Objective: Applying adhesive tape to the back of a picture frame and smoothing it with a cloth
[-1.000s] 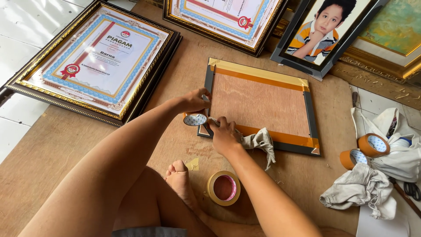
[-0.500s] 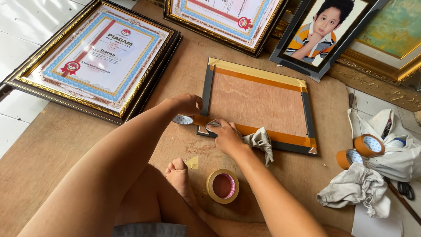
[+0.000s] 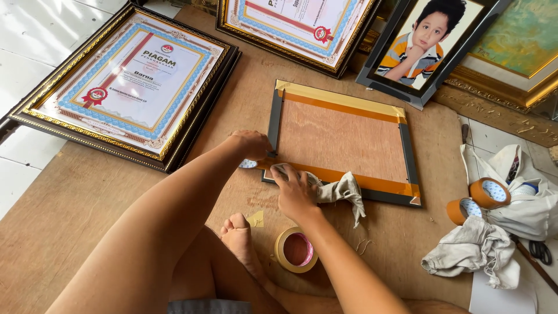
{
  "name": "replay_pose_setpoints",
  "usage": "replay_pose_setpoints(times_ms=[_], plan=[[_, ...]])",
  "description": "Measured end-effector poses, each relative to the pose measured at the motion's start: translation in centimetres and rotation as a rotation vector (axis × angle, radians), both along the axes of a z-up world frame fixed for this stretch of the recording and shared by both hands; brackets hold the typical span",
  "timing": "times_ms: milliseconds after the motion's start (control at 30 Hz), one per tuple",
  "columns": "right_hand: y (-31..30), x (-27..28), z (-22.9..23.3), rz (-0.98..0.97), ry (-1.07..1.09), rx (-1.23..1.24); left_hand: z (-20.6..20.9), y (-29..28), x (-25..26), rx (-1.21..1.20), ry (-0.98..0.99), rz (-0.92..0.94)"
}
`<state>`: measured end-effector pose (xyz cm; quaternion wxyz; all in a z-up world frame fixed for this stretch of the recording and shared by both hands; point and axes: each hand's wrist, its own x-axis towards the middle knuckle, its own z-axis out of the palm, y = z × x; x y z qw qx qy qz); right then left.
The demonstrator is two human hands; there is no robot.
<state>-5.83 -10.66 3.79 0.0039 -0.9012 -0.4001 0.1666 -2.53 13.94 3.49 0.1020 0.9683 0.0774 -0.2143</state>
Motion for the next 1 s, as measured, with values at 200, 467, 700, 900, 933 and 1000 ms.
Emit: replay_pose_setpoints(times_ms=[200, 467, 700, 900, 933, 1000], plan=[[2.3, 3.2, -1.6, -0.048, 0.077, 0.003, 4.9, -0.9, -2.0, -0.077, 0.039, 0.027], [4.5, 0.6, 3.5, -0.104, 0.118, -0.036, 5.2, -1.9, -2.7, -0.012, 0.074, 0.033], [2.7, -1.7, 1.8, 0.097, -0.044, -0.059, 8.0, -2.7, -3.4, 0.017, 0.109, 0.001], [4.9, 0.9, -1.0, -0.014, -0.057, 0.041, 6.6, -2.5, -3.0, -0.027, 0.095, 0.014], [5.2, 1.4, -1.6, -0.012, -0.054, 0.041, 7.1, -2.6, -3.6, -0.028, 0.097, 0.016], [5.6, 2.6, -2.9, -0.039, -0.045, -0.015, 8.2, -3.0, -4.7, -0.007, 0.102, 0.025]])
